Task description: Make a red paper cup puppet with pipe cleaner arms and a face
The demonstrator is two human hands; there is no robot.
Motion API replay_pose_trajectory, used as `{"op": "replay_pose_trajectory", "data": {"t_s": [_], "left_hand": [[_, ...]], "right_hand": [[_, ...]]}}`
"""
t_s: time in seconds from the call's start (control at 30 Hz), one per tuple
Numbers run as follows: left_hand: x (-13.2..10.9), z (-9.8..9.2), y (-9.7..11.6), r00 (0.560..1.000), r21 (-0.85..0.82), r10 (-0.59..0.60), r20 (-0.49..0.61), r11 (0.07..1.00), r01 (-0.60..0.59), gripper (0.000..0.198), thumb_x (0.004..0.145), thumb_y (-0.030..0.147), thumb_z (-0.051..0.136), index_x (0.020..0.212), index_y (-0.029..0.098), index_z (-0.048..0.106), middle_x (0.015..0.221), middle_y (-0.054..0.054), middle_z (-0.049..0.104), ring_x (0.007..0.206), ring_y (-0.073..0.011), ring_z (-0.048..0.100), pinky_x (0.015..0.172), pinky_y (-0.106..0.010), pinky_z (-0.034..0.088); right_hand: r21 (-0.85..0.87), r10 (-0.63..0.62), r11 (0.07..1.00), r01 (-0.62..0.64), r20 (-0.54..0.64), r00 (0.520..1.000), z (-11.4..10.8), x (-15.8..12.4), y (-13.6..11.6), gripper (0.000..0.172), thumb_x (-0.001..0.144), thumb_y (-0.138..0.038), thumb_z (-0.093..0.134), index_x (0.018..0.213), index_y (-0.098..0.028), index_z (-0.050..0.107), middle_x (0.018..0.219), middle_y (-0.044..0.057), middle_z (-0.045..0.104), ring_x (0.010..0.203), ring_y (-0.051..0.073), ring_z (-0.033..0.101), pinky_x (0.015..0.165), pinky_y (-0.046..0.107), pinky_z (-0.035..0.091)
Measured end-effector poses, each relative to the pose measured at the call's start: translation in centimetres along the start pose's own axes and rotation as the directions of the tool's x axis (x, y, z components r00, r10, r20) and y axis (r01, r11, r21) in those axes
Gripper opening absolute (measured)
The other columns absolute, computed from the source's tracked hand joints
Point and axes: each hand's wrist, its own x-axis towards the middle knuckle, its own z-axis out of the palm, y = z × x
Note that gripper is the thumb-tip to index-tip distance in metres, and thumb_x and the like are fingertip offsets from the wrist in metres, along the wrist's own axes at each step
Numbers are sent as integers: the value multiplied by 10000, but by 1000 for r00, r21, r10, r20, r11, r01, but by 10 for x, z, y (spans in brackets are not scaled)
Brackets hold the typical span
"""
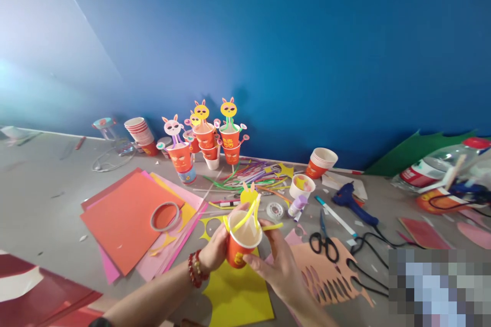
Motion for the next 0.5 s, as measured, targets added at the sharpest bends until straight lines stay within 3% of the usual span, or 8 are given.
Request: {"op": "replay_pose_trajectory", "data": {"t_s": [0.13,0.3,0.5], "left_hand": [[2,7,9,998,60,55,-38,997,-52,626,923,561,582,1462,250,521,1478,-101,569,1421,-356,433,1203,-490,293],[3,14,29,986,80,63,-153,995,-52,605,939,539,578,1458,235,510,1301,-124,678,1249,-338,589,1051,-479,442],[0,-2,54,919,242,245,-309,955,-173,525,953,481,570,1398,203,558,1200,-135,684,1147,-289,612,894,-393,507]], "right_hand": [[-82,-38,996,35,-28,999,-2,2,-7,571,837,-407,759,1318,-242,500,1307,117,624,1234,341,583,1066,457,473],[-93,-37,995,28,-93,995,-2,6,-8,586,838,-410,763,1336,-240,507,1358,136,601,1276,360,549,1087,489,454],[-29,20,999,-22,-82,996,-1,9,10,689,838,-423,771,1417,-255,437,1439,134,547,1252,326,584,1032,453,511]]}}
